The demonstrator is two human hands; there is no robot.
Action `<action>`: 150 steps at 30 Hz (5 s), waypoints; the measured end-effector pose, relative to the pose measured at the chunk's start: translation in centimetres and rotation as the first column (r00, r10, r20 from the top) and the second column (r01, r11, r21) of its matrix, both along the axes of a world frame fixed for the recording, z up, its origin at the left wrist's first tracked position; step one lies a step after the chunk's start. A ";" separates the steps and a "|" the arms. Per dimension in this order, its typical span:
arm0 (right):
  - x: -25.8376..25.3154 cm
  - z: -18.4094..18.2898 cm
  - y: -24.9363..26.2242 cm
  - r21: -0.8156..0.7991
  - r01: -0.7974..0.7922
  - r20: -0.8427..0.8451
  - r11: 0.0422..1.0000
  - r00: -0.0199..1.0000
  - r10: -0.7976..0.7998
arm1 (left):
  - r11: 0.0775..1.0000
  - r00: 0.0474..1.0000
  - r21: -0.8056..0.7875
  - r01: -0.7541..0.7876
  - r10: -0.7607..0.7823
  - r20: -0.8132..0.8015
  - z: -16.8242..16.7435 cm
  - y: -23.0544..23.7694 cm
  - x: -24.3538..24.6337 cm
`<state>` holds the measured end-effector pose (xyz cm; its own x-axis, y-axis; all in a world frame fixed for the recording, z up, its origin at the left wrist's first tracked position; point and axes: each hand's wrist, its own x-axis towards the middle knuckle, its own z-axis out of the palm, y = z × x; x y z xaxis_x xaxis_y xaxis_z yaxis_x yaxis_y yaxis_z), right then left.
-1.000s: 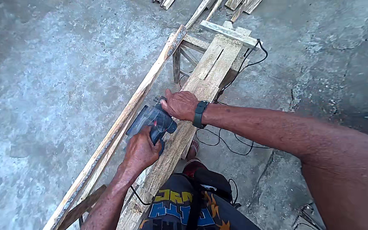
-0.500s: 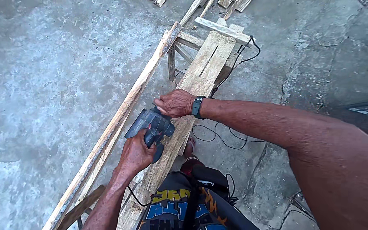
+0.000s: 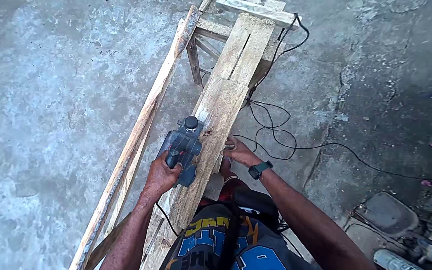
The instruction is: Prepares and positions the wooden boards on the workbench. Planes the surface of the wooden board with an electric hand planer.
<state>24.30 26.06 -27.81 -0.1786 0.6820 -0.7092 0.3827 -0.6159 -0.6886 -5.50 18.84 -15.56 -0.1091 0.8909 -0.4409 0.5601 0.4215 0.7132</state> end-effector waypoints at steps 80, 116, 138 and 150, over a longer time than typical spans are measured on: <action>-6.3 -1.1 -7.1 0.139 0.369 -0.021 0.919 0.929 -0.370 | 0.996 0.996 -0.043 0.084 -0.082 0.031 -2.6 -17.9 -8.0; -5.9 -1.3 -7.1 0.162 0.357 0.002 0.920 0.932 -0.362 | 0.993 0.997 -0.089 0.075 -0.075 0.004 -3.0 -3.0 -1.4; -5.1 -0.9 -6.8 0.164 0.263 0.063 0.951 0.959 -0.276 | 0.997 0.997 -0.032 0.065 -0.064 0.037 -3.6 4.9 2.2; -4.7 -0.7 -6.1 0.173 0.202 0.109 0.964 0.969 -0.223 | 0.994 0.993 0.033 0.105 -0.106 0.051 -4.2 13.6 5.1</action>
<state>19.63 19.96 -28.52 0.0671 0.8005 -0.5956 0.3453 -0.5787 -0.7389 -0.40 32.48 -19.74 0.0091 0.9091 -0.4164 0.5614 0.3399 0.7545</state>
